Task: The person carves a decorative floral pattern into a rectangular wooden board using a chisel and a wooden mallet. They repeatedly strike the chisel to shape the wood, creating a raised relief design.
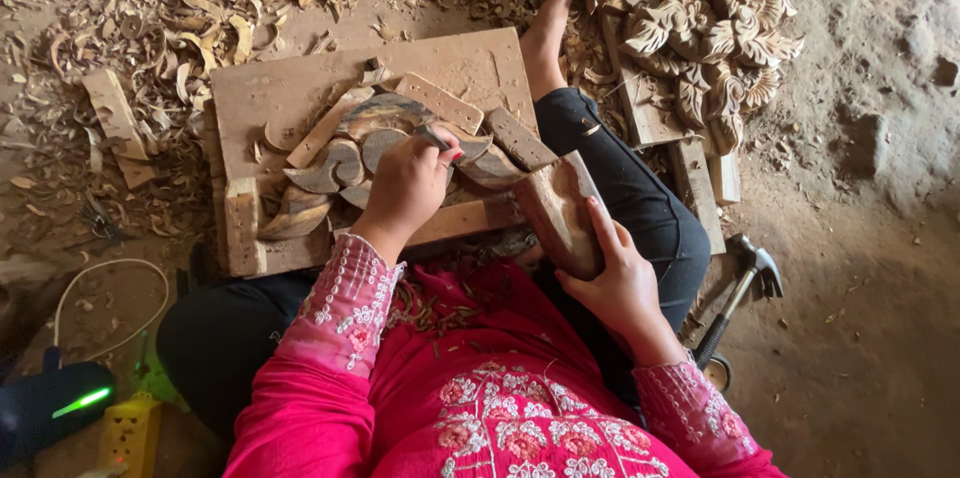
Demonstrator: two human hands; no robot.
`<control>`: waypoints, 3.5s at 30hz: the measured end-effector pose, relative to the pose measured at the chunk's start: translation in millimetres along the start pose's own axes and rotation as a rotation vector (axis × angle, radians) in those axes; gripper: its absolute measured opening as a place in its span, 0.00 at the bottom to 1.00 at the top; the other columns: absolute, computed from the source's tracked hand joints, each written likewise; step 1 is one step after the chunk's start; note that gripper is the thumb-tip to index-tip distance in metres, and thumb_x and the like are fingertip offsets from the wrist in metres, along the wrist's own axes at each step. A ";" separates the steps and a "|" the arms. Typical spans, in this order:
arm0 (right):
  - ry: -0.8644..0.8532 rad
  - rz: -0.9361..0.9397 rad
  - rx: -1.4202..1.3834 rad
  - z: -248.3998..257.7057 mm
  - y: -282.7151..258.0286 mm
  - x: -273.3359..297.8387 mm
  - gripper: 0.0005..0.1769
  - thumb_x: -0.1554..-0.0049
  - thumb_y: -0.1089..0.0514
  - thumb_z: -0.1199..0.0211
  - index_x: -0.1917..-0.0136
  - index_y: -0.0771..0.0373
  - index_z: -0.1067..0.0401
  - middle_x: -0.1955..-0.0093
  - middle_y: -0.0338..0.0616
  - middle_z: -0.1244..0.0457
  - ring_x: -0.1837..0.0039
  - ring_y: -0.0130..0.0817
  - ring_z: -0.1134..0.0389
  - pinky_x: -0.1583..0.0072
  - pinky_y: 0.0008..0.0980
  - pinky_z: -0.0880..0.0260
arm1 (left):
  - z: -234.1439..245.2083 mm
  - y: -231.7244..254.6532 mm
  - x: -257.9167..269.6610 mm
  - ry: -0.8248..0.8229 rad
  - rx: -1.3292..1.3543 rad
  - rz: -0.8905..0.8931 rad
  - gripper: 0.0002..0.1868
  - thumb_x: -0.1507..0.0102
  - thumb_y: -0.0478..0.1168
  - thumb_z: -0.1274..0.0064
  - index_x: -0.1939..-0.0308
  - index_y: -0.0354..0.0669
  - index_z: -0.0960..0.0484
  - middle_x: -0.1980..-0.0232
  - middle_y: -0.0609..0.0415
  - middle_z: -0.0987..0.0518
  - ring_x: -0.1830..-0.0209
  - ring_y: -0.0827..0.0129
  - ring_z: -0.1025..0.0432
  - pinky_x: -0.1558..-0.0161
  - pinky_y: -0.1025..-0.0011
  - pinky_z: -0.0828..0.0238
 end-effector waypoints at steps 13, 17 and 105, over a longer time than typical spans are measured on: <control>0.146 0.536 -0.339 97.7 -79.0 -10.7 0.64 0.52 0.47 0.21 0.16 0.68 0.56 0.23 0.59 0.42 0.25 0.51 0.35 0.27 0.43 0.32 | -25.1 -5.5 14.6 -0.036 -0.050 0.008 0.06 0.29 0.37 0.45 0.56 0.42 0.28 0.67 0.53 0.22 0.69 0.62 0.24 0.65 0.64 0.26; -0.117 0.633 -0.127 122.3 -157.3 -49.9 0.61 0.52 0.46 0.22 0.16 0.57 0.55 0.31 0.55 0.38 0.41 0.49 0.30 0.39 0.44 0.27 | -22.3 -3.4 12.3 -0.087 0.029 0.060 0.12 0.31 0.41 0.42 0.48 0.43 0.27 0.53 0.50 0.20 0.53 0.56 0.25 0.50 0.58 0.28; 0.659 0.154 -0.748 82.5 14.4 77.5 0.68 0.56 0.63 0.26 0.14 0.60 0.66 0.14 0.44 0.58 0.17 0.38 0.53 0.18 0.37 0.50 | -102.5 92.7 -1.7 -0.221 0.431 -0.181 0.16 0.45 0.58 0.35 0.72 0.52 0.15 0.70 0.63 0.21 0.64 0.64 0.27 0.54 0.60 0.37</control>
Point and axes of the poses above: each hand's wrist, its own x-axis away from the middle knuckle, its own z-axis out of the back of the hand, y = z × x, the point moved 4 cm from there along -x, towards the middle knuckle
